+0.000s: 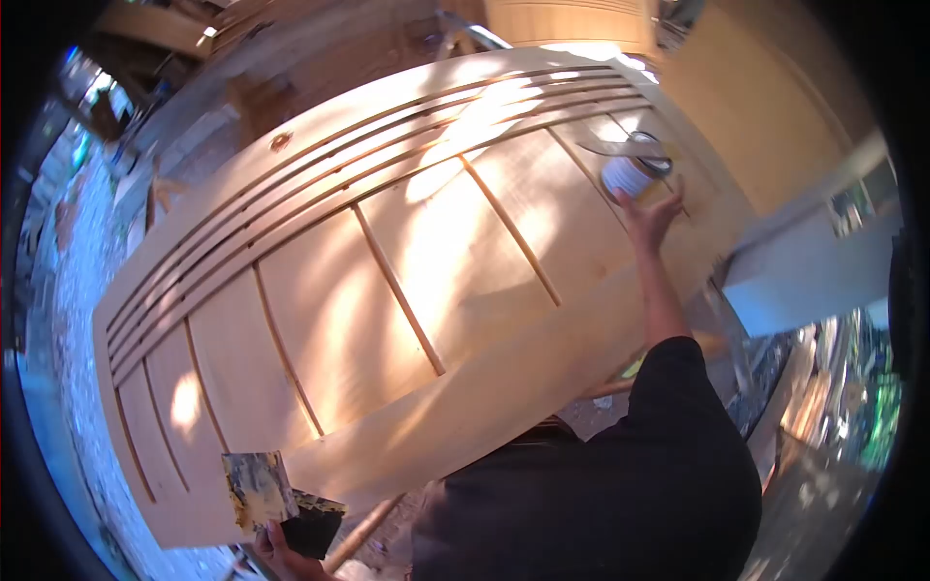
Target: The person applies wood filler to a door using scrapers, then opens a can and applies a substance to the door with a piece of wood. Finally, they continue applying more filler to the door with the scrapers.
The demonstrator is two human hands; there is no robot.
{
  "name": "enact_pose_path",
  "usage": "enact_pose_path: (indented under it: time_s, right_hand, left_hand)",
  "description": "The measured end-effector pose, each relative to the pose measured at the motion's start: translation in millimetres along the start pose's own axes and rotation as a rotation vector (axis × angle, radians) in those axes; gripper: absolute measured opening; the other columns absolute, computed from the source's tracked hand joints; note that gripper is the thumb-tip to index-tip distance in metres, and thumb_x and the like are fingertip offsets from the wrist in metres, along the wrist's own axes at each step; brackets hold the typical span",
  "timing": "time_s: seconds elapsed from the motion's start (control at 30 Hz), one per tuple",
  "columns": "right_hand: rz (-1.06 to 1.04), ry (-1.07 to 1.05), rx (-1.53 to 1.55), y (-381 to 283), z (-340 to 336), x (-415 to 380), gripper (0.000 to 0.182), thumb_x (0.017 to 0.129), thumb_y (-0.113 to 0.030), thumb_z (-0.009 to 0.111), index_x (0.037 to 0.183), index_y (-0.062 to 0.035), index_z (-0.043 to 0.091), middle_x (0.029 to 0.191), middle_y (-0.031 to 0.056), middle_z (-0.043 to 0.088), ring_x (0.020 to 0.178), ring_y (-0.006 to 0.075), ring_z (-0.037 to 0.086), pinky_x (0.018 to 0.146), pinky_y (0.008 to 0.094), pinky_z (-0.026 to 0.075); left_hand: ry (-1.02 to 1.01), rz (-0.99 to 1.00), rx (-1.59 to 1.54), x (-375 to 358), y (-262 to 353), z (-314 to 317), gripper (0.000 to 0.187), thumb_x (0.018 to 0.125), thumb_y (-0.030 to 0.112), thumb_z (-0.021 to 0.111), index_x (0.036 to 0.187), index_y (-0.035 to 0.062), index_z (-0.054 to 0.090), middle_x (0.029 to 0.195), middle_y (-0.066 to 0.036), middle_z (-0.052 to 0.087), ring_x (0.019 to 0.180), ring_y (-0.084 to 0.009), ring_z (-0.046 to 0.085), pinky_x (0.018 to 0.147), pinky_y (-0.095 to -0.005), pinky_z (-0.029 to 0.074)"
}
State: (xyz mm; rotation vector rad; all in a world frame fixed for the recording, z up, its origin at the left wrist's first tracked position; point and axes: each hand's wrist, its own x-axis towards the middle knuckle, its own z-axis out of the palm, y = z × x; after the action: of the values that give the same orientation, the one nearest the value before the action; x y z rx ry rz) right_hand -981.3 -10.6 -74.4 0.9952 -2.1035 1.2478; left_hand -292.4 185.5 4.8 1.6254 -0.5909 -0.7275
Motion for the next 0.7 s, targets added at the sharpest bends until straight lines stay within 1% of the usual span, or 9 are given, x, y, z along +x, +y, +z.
enact_pose_path:
  time_s: [0.03, 0.07, 0.17, 0.23, 0.33, 0.47, 0.57, 0.63, 0.7]
  right_hand:
    - [-0.056, -0.004, 0.046, -5, 2, 14, 0.120, 0.055, -0.055, 0.085, 0.142, -0.0014, 0.022, 0.137, 0.0265, 0.034, 0.125, 0.0434, 0.035, 0.103, 0.0522, 0.033]
    - [-0.107, -0.007, 0.092, -7, 4, 24, 0.120, 0.054, -0.056, 0.086, 0.142, -0.0019, 0.024, 0.135, 0.0263, 0.036, 0.125, 0.0431, 0.036, 0.103, 0.0521, 0.033]
    - [-0.219, 0.023, -0.028, 8, 27, 39, 0.112, 0.055, -0.056, 0.086, 0.137, -0.0008, 0.033, 0.128, 0.0251, 0.044, 0.121, 0.0411, 0.040, 0.101, 0.0508, 0.036]
    - [-0.102, 0.038, 0.129, 15, 38, 48, 0.107, 0.054, -0.057, 0.086, 0.132, -0.0002, 0.040, 0.124, 0.0225, 0.048, 0.118, 0.0390, 0.045, 0.098, 0.0478, 0.040]
    - [-0.080, 0.101, 0.014, 33, 49, 51, 0.100, 0.052, -0.056, 0.087, 0.129, -0.0044, 0.047, 0.122, 0.0198, 0.051, 0.114, 0.0369, 0.050, 0.094, 0.0453, 0.045]
    - [-0.049, 0.052, 0.059, 38, 50, 57, 0.088, 0.053, -0.049, 0.090, 0.122, -0.0084, 0.055, 0.121, 0.0188, 0.053, 0.112, 0.0365, 0.053, 0.093, 0.0450, 0.047]
    - [-0.183, 0.011, 0.132, -4, 50, 45, 0.076, 0.056, -0.038, 0.091, 0.119, -0.0090, 0.059, 0.122, 0.0166, 0.053, 0.112, 0.0347, 0.053, 0.094, 0.0444, 0.047]
    - [-0.412, 0.000, 0.045, -48, 43, 35, 0.074, 0.058, -0.035, 0.090, 0.119, -0.0089, 0.059, 0.122, 0.0154, 0.053, 0.113, 0.0332, 0.054, 0.094, 0.0441, 0.047]
    - [-0.359, -0.050, 0.264, -76, 50, 41, 0.073, 0.060, -0.032, 0.090, 0.121, -0.0084, 0.058, 0.121, 0.0148, 0.054, 0.114, 0.0309, 0.054, 0.095, 0.0422, 0.047]
  left_hand:
    - [0.039, -0.014, -0.032, -12, 3, 3, 0.036, 0.088, 0.027, 0.067, 0.108, -0.0009, 0.055, 0.099, -0.011, 0.058, 0.091, -0.0185, 0.056, 0.078, -0.0355, 0.051]
    - [0.071, 0.139, 0.184, -6, -24, -23, 0.040, 0.087, 0.027, 0.067, 0.112, -0.0008, 0.053, 0.103, -0.013, 0.058, 0.092, -0.0207, 0.057, 0.077, -0.0368, 0.053]
    - [0.186, 0.004, -0.110, -50, 9, 25, 0.024, 0.086, 0.016, 0.068, 0.100, 0.0021, 0.055, 0.091, -0.006, 0.056, 0.082, -0.0157, 0.054, 0.074, -0.0304, 0.048]
    - [0.250, -0.045, -0.043, -69, 11, 14, 0.025, 0.087, 0.019, 0.067, 0.102, 0.0019, 0.056, 0.094, -0.007, 0.057, 0.083, -0.0163, 0.056, 0.073, -0.0304, 0.050]
    - [0.244, -0.050, -0.094, -91, 20, 4, 0.026, 0.087, 0.019, 0.067, 0.100, 0.0002, 0.055, 0.095, -0.008, 0.058, 0.086, -0.0180, 0.058, 0.075, -0.0322, 0.053]
    - [0.432, -0.008, -0.078, -108, 12, -6, 0.027, 0.087, 0.016, 0.066, 0.102, -0.0022, 0.054, 0.098, -0.012, 0.060, 0.087, -0.0208, 0.061, 0.078, -0.0336, 0.054]
    - [0.425, -0.008, -0.157, -121, 5, -14, 0.027, 0.087, 0.016, 0.067, 0.102, -0.0021, 0.054, 0.100, -0.013, 0.060, 0.087, -0.0217, 0.061, 0.079, -0.0346, 0.054]
    - [0.482, 0.003, -0.152, -136, 4, -17, 0.029, 0.087, 0.016, 0.067, 0.105, -0.0016, 0.053, 0.100, -0.015, 0.060, 0.088, -0.0234, 0.062, 0.078, -0.0362, 0.054]
    - [0.483, -0.022, -0.143, -149, 6, -18, 0.031, 0.087, 0.017, 0.067, 0.107, -0.0012, 0.052, 0.100, -0.015, 0.060, 0.089, -0.0239, 0.061, 0.078, -0.0367, 0.054]
